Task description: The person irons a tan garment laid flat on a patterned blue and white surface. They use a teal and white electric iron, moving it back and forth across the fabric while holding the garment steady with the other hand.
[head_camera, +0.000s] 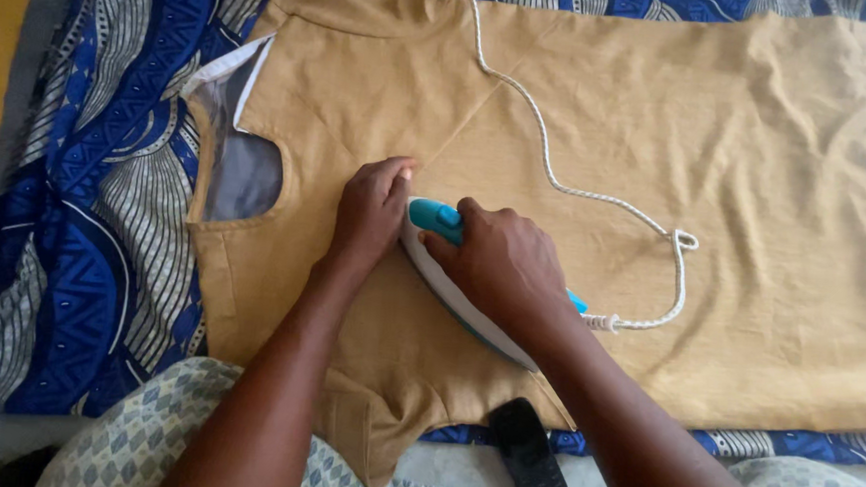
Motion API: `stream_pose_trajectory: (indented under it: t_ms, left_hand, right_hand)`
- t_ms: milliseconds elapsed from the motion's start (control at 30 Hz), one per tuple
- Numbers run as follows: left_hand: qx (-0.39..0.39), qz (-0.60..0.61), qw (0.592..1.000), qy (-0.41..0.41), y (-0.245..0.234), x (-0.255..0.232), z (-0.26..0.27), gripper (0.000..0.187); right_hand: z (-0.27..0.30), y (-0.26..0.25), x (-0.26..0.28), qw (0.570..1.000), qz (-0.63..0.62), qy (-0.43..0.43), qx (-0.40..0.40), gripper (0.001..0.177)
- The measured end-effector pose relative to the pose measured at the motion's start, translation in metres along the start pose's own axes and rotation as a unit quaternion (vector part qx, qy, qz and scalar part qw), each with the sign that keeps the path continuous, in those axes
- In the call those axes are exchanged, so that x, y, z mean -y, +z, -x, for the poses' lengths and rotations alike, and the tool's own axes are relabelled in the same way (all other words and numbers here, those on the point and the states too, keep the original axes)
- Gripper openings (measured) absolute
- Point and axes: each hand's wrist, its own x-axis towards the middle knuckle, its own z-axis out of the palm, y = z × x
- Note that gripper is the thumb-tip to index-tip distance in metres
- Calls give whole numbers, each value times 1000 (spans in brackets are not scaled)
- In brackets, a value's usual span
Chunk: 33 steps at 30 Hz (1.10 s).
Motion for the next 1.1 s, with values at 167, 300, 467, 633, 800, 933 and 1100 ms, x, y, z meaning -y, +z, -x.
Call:
stream_pose_trajectory:
  t_ms: [167,300,467,633,800,933,1100]
  left_hand:
    - [15,-24,999,46,-4,-5,-2,26]
    - [41,-79,995,55,2,-10,2,38]
    - [76,-144,983,83,-1,-14,7,51]
    - [106,-183,976,55,0,-23,7,52]
    - [119,-197,973,23,3,-29,9,56]
    - [115,-198,973,22,4,-28,10,54]
    - [113,-195,974,24,6,-23,9,59]
  right_hand:
    - [21,-5,-4,1000,-2,-19,15,45]
    - [57,-10,-16,998,22,-6,65,44]
    - [80,-24,-36,989,36,-29,138,44]
    - [80,-26,-41,988,62,14,144,46]
    - [62,-13,-32,998,32,46,28,44]
    - [52,-11,-29,999,17,26,31,45]
    - [45,-12,-31,999,22,3,40,46]
